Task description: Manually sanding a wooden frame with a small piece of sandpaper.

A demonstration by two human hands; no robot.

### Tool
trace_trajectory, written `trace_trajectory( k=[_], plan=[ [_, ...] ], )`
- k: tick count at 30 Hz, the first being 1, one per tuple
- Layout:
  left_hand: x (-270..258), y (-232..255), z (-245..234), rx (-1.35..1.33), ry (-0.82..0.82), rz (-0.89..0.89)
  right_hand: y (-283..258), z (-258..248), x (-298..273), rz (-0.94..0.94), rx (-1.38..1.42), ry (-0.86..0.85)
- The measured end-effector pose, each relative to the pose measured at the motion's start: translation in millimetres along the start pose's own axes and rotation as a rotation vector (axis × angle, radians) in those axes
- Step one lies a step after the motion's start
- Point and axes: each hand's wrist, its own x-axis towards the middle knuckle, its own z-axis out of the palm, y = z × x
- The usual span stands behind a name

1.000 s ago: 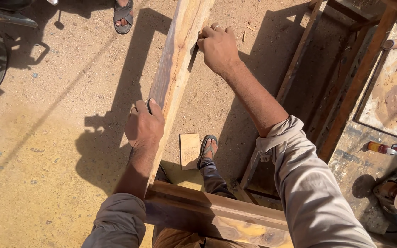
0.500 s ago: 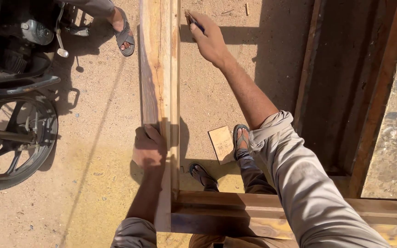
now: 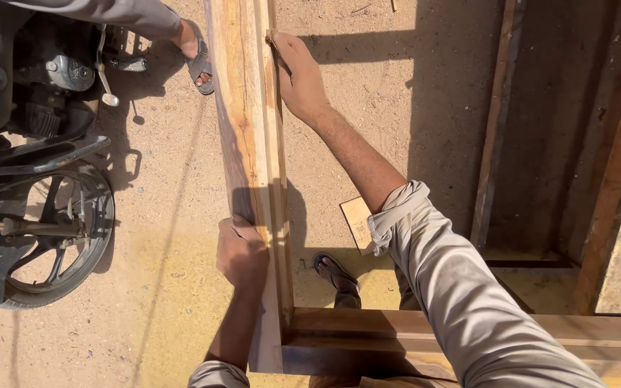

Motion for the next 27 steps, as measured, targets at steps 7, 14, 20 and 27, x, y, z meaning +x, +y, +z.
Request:
trace_trajectory(
  k=[7,14,20,27],
  plan=[
    [5.2,-22.5,17.2,-0.043,0.1,0.143,-3.4,-5.3,0.1,-0.101,-0.166,-0.03],
    [5.5,-16.4,16.0,0.005,0.227,0.265,5.3,-6.6,0.1,-0.069,-0.279,-0.072],
    [3.3,-13.5,9.8,-0.026,0.136,0.169,14.8,-23.7,-3.4,-0.014,-0.161,-0.034],
    [4.2,-9.6,7.0,-0.017,0.048,0.11,4.8,-21.8,7.6,-0.148,0.148,0.094]
  ],
)
